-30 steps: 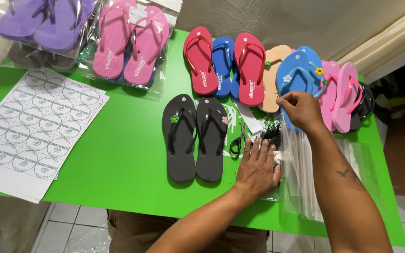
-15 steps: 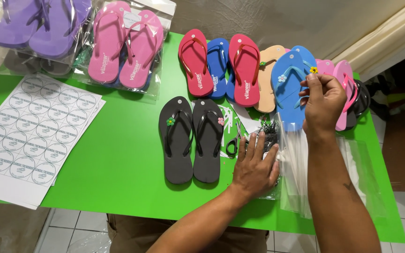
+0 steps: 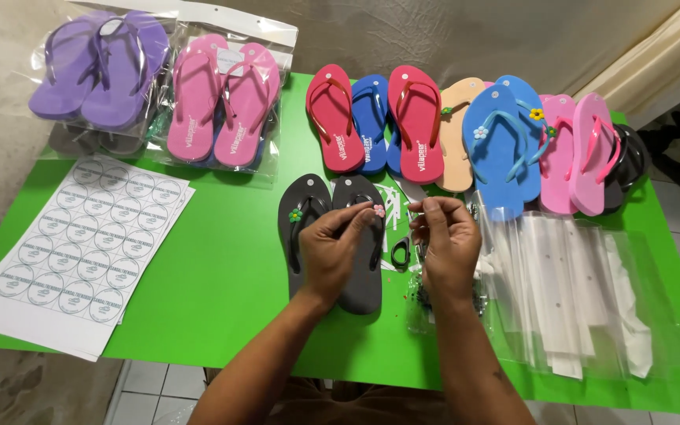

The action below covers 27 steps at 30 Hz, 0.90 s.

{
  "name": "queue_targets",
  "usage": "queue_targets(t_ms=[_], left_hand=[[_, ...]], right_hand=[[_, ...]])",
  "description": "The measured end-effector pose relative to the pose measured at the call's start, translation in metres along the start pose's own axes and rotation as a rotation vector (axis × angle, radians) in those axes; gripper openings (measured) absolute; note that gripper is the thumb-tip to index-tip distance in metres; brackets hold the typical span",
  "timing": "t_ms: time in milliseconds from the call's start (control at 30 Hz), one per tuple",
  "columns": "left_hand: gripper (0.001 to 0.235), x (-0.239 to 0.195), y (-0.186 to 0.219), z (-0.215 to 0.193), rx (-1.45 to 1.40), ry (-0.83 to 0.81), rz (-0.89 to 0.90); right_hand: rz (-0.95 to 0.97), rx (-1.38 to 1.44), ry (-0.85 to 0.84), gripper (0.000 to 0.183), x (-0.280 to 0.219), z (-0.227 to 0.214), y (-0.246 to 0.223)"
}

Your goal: The person places a pair of pink flip-flops into a plastic bag, seals the bag with a white cardboard header, and then places a pair of black flip-flops with flower ornaments into another plastic bag, securing it with a similar header.

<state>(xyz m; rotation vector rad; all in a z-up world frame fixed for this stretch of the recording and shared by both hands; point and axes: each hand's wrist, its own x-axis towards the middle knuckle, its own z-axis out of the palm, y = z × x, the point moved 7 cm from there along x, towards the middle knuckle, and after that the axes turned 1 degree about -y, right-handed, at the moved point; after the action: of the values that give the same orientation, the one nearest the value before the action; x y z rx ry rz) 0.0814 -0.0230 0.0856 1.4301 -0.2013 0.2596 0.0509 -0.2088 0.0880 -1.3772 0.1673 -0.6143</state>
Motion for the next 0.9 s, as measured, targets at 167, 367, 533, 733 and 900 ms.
queue_targets(t_ms=[167, 367, 533, 733, 900], left_hand=[[0.023, 0.009, -0.019, -0.02, 0.185, -0.214, -0.013], [0.019, -0.005, -0.034, -0.007, 0.315, -0.481, -0.043], [0.025, -0.01, -0.029, 0.0, 0.33, -0.492, 0.131], [0.018, -0.022, 0.005, 0.009, 0.372, -0.302, 0.539], [0.03, -0.005, -0.031, -0.012, 0.12, -0.167, 0.165]], right_hand=[[0.058, 0.115, -0.042, 0.014, -0.002, 0.001, 0.039], [0.084, 0.149, -0.027, 0.012, -0.001, -0.001, 0.058], [0.113, 0.16, -0.02, 0.013, -0.001, -0.005, 0.076], [0.103, 0.111, -0.075, 0.015, -0.007, 0.005, 0.073], [0.173, 0.205, -0.067, 0.012, -0.009, 0.004, 0.082]])
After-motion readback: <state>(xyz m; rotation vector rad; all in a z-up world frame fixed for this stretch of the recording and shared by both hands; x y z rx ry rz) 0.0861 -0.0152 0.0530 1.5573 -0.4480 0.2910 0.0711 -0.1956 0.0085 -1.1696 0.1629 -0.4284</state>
